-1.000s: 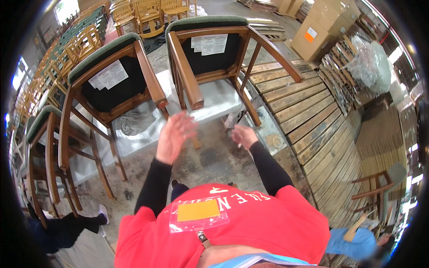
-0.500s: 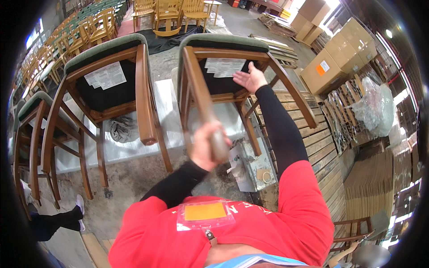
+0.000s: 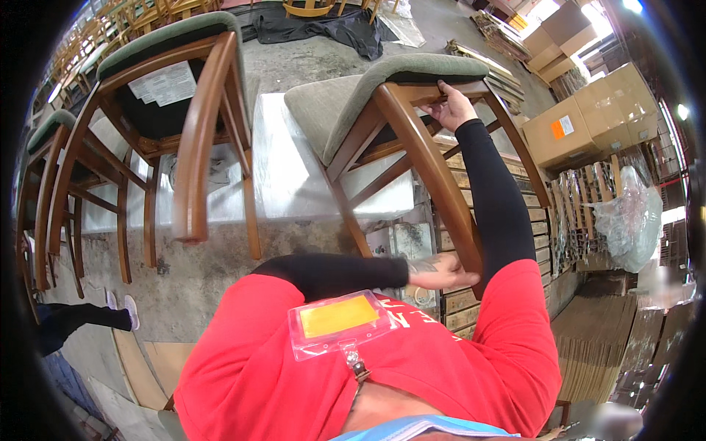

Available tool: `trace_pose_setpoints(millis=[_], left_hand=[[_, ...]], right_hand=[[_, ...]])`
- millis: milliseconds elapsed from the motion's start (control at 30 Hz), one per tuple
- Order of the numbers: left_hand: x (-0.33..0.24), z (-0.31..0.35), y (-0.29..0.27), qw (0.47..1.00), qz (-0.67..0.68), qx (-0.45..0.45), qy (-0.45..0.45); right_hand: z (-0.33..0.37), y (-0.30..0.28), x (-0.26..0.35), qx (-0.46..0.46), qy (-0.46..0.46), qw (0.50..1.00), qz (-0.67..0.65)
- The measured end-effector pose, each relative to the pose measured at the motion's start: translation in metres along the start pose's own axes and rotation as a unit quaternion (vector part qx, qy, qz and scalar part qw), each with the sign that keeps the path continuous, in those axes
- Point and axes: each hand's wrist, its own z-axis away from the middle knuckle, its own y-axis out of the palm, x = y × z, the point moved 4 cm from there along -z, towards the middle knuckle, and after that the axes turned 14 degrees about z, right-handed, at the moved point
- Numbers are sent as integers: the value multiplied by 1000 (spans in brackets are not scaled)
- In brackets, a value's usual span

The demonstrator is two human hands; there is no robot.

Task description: The person wipes the underside and frame of a wooden chair with a cloth, then lifts and repositions the chair to access different areas. The person repeats this process on multiple chairs in a warehouse-like space.

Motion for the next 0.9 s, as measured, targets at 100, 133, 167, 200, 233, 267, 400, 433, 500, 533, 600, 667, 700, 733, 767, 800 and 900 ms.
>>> trace_pose_setpoints(millis=[100, 133, 167, 200, 233, 267, 400, 433, 500, 533, 600, 667, 700, 733, 767, 800, 900], left_hand=[[-3, 21, -53, 976, -122, 180, 32], [-5, 34, -83, 979, -22, 193, -55], [-5, 54, -119, 982, 109, 107, -107], [-1, 77, -162, 985, 98, -53, -130], [17, 108, -219, 967, 204, -153, -30], [28, 123, -260, 938, 226, -264, 6], [80, 168, -369, 742, 258, -619, -3], [81, 160, -381, 717, 254, -649, -26], [80, 135, -398, 709, 327, -624, -29], [80, 122, -402, 711, 356, -606, -19], [74, 86, -407, 759, 387, -523, 18], [70, 64, -418, 795, 394, -457, 54], [73, 64, -423, 774, 407, -481, 55], [80, 65, -428, 754, 416, -506, 53], [87, 63, -434, 734, 421, -531, 51], [90, 68, -439, 717, 421, -554, 53], [101, 70, -437, 675, 421, -602, 70]], right_hand=[[10, -37, -13, -28, -24, 999, -28], [14, -45, -19, -19, -34, 999, -32], [19, -54, -24, -15, -45, 998, -36], [23, -48, -23, -33, -46, 998, -37], [23, -24, -12, -36, -56, 997, -35], [23, -23, -12, -49, -74, 996, -21], [27, -8, 3, -113, -152, 981, -33], [29, -13, -1, -134, -154, 978, -41], [34, -21, -7, -161, -127, 978, -25], [37, -23, -12, -154, -112, 981, -44], [42, -31, -16, -149, -93, 983, -56], [44, -33, -18, -150, -80, 984, -45], [52, -26, -8, -136, -58, 988, -48], [51, -25, -9, -129, -62, 988, -56], [50, -26, -9, -122, -65, 988, -64], [53, -26, -5, -117, -58, 990, -60], [59, -34, -4, -148, -37, 985, -84]])
